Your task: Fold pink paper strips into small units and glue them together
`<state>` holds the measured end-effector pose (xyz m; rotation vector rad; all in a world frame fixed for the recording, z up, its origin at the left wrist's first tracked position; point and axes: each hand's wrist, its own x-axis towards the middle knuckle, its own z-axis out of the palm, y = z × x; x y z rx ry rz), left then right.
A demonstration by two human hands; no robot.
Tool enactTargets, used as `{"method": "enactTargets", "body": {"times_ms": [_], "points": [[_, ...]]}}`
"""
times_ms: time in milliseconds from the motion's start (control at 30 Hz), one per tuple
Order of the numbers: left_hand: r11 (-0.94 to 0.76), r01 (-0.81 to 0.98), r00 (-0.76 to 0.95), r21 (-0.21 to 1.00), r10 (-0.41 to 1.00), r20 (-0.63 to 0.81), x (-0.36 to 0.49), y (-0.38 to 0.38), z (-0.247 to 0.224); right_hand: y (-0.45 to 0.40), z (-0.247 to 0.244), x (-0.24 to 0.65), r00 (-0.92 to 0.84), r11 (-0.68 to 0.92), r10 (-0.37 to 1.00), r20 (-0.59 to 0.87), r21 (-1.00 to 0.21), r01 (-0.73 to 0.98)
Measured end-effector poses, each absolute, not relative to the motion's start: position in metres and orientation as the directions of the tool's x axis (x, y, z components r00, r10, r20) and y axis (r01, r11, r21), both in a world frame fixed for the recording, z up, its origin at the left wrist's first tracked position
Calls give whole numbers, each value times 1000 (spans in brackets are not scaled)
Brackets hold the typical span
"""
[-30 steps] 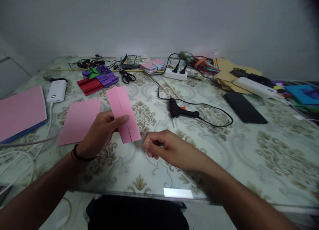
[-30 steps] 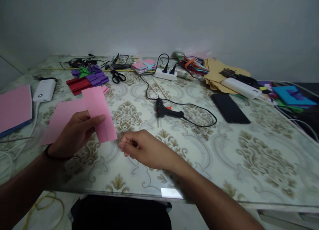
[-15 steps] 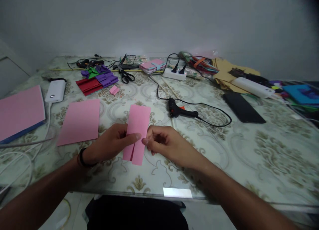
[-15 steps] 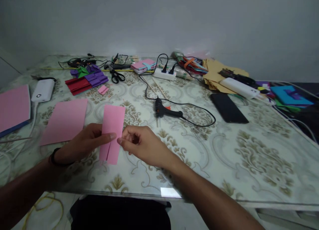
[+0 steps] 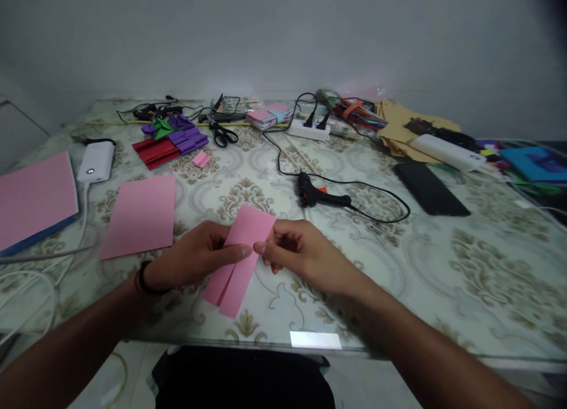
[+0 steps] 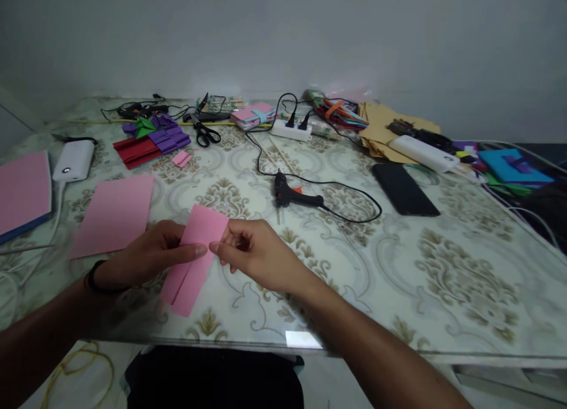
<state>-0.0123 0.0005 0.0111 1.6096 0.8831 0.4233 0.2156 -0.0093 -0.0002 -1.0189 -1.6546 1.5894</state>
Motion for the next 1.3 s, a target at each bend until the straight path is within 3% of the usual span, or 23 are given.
{"method": "enactTargets", "body": {"times_ms": [200,433,633,767,1067,1300], "points": [[105,286,674,953,684,-277,-14,0,16,-3,8,226,-398,27,917,16,-999,22],[-7,421,679,907,665,-310,-14,1,14,-3,5,219,-361,47,932,28,-998,46],[-74,414,578,907,791,-199,-10,1,11,-4,0,215,-459,-4,887,-59,-993,121],[-78,310,499,948,862,-92,-8,1,8,-7,-1,214,-525,-5,847,-82,-989,146],[-119,357,302,926,953,6,-8,2,9,-9,-6,207,-519,-98,839,-164,-983,152],[-105,155,124,982,989,86,-11,7,9,-10,-7,205,-560,-130,804,-198,-979,159]]}}
